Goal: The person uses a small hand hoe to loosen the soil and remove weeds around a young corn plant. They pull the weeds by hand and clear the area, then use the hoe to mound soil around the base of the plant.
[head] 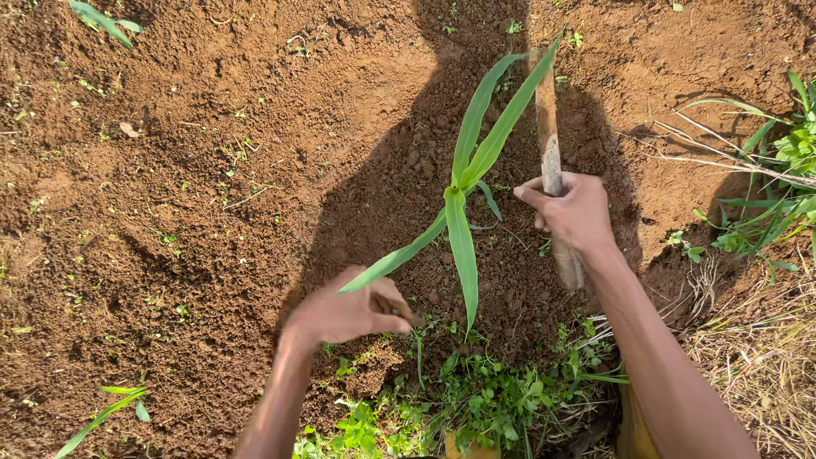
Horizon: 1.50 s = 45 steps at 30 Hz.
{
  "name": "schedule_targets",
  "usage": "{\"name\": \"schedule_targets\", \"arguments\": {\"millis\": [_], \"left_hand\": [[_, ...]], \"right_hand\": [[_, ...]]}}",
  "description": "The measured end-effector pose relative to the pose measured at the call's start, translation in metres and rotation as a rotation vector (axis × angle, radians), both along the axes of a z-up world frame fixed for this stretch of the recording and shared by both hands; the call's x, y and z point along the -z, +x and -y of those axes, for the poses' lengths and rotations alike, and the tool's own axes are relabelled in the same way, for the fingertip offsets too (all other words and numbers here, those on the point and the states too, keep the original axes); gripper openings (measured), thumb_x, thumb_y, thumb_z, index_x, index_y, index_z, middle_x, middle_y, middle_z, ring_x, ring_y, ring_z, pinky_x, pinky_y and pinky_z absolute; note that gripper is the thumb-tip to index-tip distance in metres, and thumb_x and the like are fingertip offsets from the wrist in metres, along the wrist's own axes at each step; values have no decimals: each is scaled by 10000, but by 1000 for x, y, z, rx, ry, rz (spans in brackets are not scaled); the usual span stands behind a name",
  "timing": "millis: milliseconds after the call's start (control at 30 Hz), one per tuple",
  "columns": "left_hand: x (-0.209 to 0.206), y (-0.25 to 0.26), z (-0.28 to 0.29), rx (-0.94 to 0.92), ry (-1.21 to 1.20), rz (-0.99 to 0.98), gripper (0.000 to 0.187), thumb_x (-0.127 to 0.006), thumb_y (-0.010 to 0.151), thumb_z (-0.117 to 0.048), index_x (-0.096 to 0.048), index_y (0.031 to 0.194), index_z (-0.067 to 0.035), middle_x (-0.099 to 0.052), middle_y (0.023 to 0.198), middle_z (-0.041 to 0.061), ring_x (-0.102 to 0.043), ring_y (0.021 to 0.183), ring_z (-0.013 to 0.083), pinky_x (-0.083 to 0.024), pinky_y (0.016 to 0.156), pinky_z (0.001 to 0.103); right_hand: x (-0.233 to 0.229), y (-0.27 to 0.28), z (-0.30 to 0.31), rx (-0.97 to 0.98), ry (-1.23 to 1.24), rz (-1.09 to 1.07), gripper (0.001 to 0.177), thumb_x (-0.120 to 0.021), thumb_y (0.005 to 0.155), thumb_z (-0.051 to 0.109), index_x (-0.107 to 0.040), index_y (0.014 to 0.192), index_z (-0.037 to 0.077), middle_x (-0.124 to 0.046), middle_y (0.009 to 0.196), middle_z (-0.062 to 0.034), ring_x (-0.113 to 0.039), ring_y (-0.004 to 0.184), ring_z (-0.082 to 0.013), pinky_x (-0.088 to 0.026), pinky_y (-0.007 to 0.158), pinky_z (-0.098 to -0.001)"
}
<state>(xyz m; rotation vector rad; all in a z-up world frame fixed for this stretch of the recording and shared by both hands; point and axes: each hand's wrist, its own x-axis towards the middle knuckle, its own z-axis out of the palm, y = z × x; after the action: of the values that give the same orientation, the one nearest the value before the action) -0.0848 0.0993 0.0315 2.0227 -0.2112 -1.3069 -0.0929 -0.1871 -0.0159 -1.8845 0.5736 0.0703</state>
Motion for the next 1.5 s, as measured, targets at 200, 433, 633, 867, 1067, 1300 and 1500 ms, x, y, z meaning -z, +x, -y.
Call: {"name": "schedule_targets", "arguments": {"millis": [200,433,633,867,1067,1300,1500], "left_hand": [[27,-47,42,432,-216,-38,362,-699,746,-177,-649,1101,-124,-663,1122,74,-660,863,163,-560,761,290],[16,-52,62,310,-204,115,508,-680,733,-310,-592,1224,-217,-606,1140,75,-554,830,160,-468,724,335],[30,-54,59,226,-247,23,462,-688,753,-283,-625,1201,-190,-655,1011,56,-480,601,100,-428,599,263],[48,-58,78,198,-314,99,408,-676,778,-273,-636,1163,-142,-688,1083,35,-658,956,158,-504,884,351],[123,-85,129,-4,-539,1059,269,-633,851,-69,-631,1114,-17,-648,1023,110,-560,938,199,-466,838,357],[107,-42,191,-36,-326,1268,320,-557,924,-119,-571,1202,40,-604,1108,207,-590,1003,285,-515,672,320],[135,-43,207,54,-341,1140,190,-561,874,32,-646,1037,81,-629,920,203,-597,833,260,-489,557,266]], "right_hand": [[-3,26,-32,36,-139,-237,217,-753,821,202,-673,982,80,-643,678,-69,-581,529,-121,-501,549,-249],[3,19,-33,96,-185,-152,82,-742,847,117,-695,867,52,-656,636,-73,-539,451,-117,-487,465,-249],[-46,-32,10,-60,-2,-443,91,-721,818,45,-708,877,-22,-598,645,-133,-422,454,-175,-332,426,-281],[-64,-76,58,-187,-148,-608,259,-794,722,121,-798,950,-2,-637,612,-151,-507,533,-226,-390,573,-311],[-69,-79,31,85,-433,-581,369,-413,1001,377,-577,1017,47,-664,898,-193,-632,759,-311,-512,731,-464],[26,-105,67,142,-493,-310,308,-486,972,359,-674,914,122,-669,667,-107,-678,644,-247,-519,670,-432],[18,-102,52,71,-471,-292,328,-445,1011,279,-669,979,42,-678,689,-163,-662,637,-307,-514,657,-450]]}}
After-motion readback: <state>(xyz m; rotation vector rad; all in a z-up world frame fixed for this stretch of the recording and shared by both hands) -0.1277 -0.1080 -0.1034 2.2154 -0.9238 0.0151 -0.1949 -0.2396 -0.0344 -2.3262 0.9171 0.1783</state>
